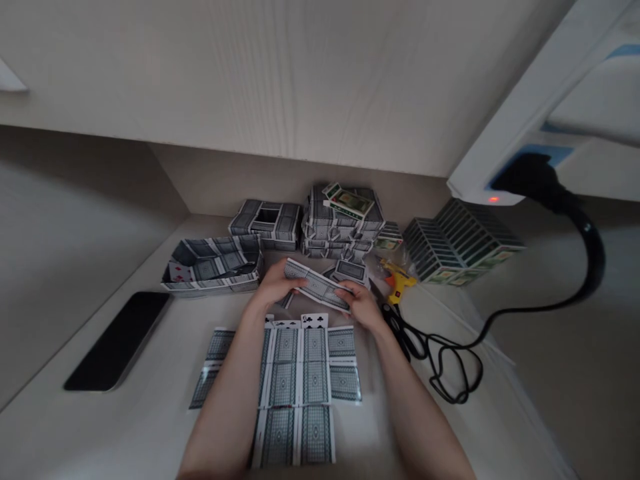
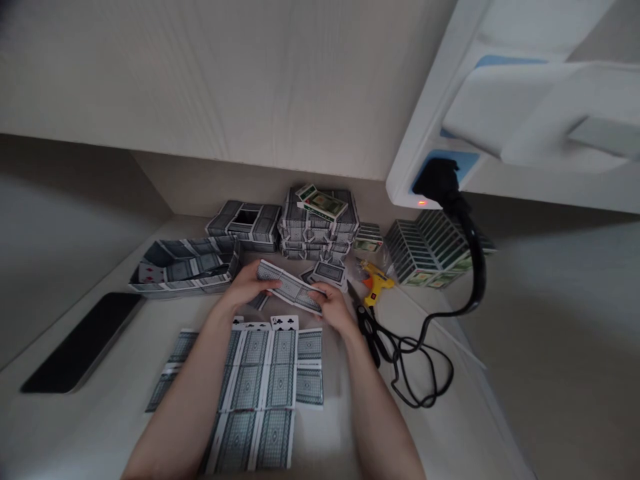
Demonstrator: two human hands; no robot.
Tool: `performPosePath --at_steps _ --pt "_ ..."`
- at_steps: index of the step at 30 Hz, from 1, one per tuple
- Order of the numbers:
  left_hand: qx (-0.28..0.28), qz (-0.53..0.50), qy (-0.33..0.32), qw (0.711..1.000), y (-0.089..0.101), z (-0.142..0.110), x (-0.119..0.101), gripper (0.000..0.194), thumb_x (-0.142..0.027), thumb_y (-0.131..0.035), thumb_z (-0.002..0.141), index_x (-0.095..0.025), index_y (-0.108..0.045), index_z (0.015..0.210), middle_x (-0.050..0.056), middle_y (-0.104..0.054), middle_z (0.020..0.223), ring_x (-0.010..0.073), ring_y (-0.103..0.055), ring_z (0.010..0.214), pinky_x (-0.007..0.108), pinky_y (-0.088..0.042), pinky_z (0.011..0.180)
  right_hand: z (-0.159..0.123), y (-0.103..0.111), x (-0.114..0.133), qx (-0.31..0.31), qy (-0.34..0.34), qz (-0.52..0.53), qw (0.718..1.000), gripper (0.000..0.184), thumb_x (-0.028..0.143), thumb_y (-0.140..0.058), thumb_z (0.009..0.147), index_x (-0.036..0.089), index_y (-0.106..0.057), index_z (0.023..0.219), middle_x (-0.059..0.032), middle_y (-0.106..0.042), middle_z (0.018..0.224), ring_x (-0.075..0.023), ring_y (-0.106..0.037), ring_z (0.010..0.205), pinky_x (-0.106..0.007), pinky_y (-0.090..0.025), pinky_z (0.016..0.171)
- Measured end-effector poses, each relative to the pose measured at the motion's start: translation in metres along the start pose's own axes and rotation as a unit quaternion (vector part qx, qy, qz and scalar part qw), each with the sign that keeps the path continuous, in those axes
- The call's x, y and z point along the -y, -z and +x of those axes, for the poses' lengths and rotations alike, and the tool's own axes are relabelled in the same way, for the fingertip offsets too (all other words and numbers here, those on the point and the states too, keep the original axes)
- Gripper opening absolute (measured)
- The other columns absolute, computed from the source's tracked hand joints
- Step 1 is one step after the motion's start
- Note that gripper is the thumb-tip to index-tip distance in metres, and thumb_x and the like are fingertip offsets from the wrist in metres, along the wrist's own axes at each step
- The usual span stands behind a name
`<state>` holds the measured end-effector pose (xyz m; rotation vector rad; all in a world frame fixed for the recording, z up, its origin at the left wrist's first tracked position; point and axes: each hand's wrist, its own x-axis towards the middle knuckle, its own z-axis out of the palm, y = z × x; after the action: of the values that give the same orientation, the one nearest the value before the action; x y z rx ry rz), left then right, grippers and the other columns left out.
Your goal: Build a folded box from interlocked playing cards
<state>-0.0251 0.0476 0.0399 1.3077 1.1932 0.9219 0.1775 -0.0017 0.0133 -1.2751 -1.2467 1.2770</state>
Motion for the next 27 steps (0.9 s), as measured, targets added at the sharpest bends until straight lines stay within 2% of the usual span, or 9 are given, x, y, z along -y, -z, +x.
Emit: performPosePath --at_steps 6,12,19,23,27 --pt "0.031 -0.019 -0.003 0.999 0.0029 -0.0013 -0.0007 0.034 -0.027 -0.073 0.051 -0.016 -0.055 0.078 0.000 -0.059 0.071 0.0155 -0.056 0.064 0.025 -0.049 0.048 -0.0003 0.0026 0.0008 0.010 -0.028 0.015 0.999 0.022 0.040 -0.061 0.064 0.020 -0.059 0.072 0.0058 -0.049 0.048 -0.0076 -0.036 0.033 -0.020 -0.029 0.029" --pt "0.018 -0.016 0.008 1.000 -0.0018 -0.0015 -0.0010 0.035 -0.027 -0.074 0.050 -0.016 -0.055 0.076 -0.001 -0.060 0.069 0.0142 -0.056 0.062 0.024 -0.048 0.048 0.0004 0.0050 -0.0005 -0.011 0.006 -0.027 1.000 0.018 0.038 -0.058 0.067 0.021 -0.059 0.067 0.0052 -0.048 0.048 -0.0090 -0.038 0.036 -0.021 -0.031 0.033" --pt "-0.006 0.003 0.005 1.000 -0.0020 -0.0011 -0.0014 0.035 -0.025 -0.074 0.048 -0.015 -0.054 0.075 -0.001 -0.059 0.068 0.0145 -0.056 0.061 0.024 -0.048 0.045 -0.0009 -0.0027 -0.0010 -0.024 -0.002 -0.032 0.999 0.016 0.038 -0.056 0.067 0.022 -0.057 0.067 0.0057 -0.044 0.049 -0.0086 -0.036 0.034 -0.021 -0.029 0.027" --pt "-0.035 0.015 0.007 0.999 -0.0026 -0.0007 -0.0034 0.036 -0.024 -0.074 0.048 -0.015 -0.055 0.076 0.000 -0.058 0.068 0.0147 -0.056 0.060 0.025 -0.049 0.044 -0.0005 -0.0040 0.0013 -0.032 -0.008 -0.024 0.999 0.015 0.037 -0.057 0.066 0.022 -0.059 0.071 0.0049 -0.047 0.051 -0.0086 -0.036 0.036 -0.021 -0.030 0.028" --pt "-0.012 -0.006 0.007 1.000 -0.0017 -0.0004 -0.0036 0.035 -0.024 -0.074 0.048 -0.015 -0.055 0.075 -0.001 -0.059 0.068 0.0148 -0.056 0.059 0.026 -0.049 0.045 0.0001 0.0009 0.0024 -0.007 -0.021 -0.004 1.000 0.017 0.037 -0.059 0.065 0.020 -0.060 0.070 0.0048 -0.046 0.050 -0.0082 -0.036 0.037 -0.019 -0.029 0.027"
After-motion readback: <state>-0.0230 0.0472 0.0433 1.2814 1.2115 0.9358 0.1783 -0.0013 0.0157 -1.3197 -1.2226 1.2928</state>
